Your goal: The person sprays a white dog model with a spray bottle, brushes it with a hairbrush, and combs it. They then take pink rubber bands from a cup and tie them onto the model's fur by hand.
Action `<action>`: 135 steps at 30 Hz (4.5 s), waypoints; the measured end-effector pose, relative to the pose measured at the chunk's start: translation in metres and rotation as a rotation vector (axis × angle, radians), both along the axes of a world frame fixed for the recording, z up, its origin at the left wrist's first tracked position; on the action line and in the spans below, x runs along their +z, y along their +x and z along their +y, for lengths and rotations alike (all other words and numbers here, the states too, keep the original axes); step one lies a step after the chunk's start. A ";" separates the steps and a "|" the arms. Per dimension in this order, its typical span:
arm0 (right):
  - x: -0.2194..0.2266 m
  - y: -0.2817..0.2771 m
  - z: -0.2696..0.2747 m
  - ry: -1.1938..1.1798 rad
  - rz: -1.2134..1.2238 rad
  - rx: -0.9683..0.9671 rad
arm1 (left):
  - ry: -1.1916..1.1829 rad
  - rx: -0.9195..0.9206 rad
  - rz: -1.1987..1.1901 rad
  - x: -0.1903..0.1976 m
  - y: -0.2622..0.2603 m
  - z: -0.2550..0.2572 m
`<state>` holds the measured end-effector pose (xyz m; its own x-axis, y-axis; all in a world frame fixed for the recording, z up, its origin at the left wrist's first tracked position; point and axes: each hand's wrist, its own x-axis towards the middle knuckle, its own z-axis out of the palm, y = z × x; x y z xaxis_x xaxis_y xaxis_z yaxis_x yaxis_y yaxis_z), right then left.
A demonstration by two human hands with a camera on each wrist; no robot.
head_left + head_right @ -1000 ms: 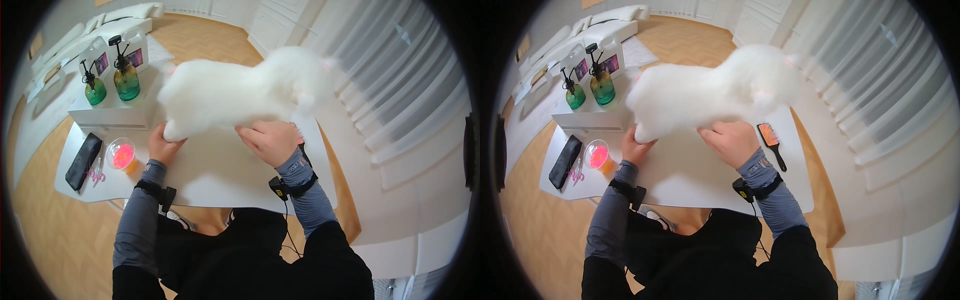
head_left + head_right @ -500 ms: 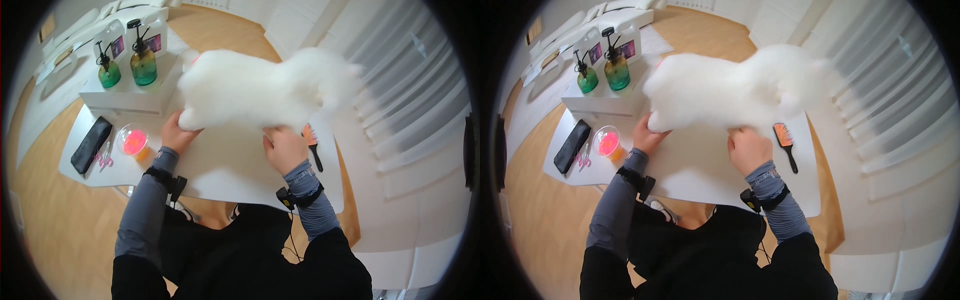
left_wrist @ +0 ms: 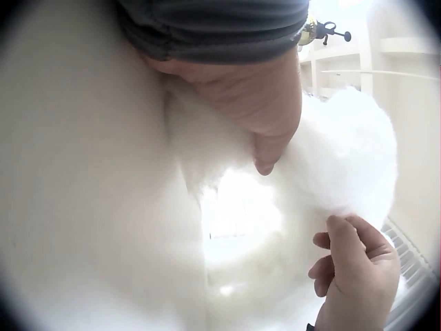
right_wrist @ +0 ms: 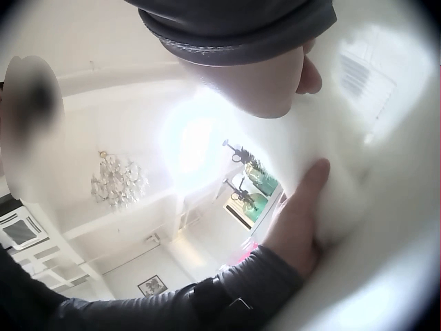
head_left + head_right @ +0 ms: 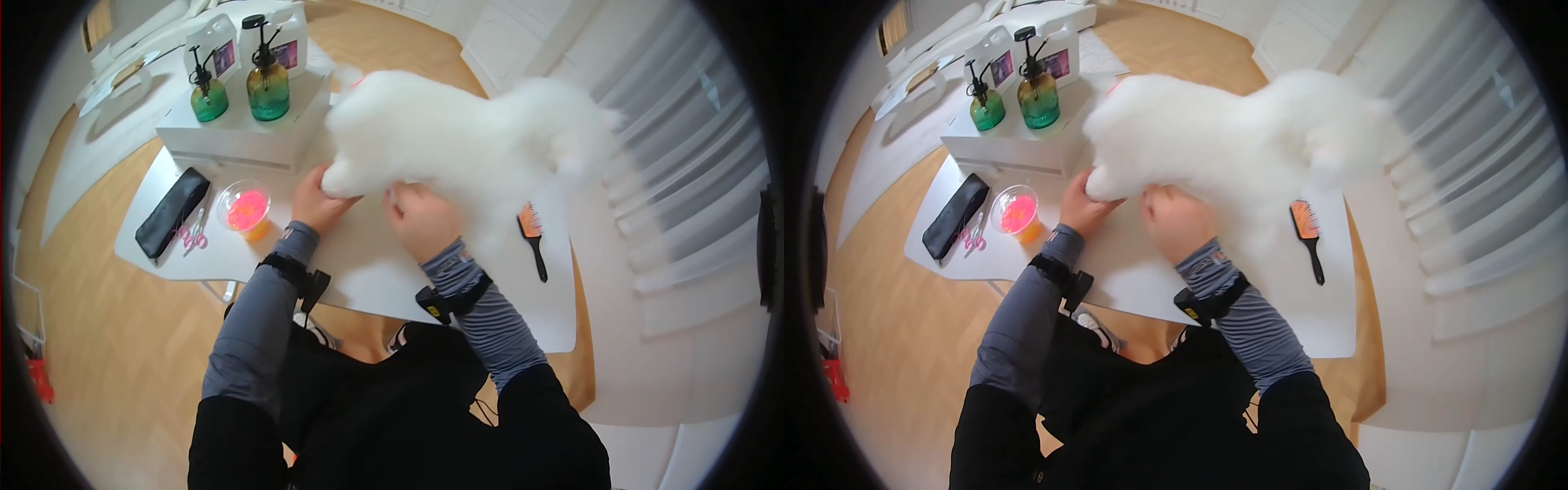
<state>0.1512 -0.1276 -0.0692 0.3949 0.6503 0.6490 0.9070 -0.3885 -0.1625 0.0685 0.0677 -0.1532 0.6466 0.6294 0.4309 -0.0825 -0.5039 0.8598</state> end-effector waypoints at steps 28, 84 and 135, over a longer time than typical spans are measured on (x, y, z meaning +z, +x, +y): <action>0.023 -0.007 -0.012 0.052 0.023 0.427 | -0.204 -0.019 -0.289 -0.023 0.003 0.015; 0.101 0.030 -0.091 0.326 -0.417 -0.453 | -0.209 -0.164 -0.256 -0.025 0.024 0.023; 0.141 0.057 0.053 -0.144 0.025 -0.262 | -0.065 -0.155 -0.192 0.010 0.011 0.012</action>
<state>0.2082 -0.0744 0.0719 0.5761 0.6084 0.5458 0.7691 -0.6296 -0.1099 0.0799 0.0799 -0.1432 0.6474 0.5599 0.5171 -0.3196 -0.4165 0.8511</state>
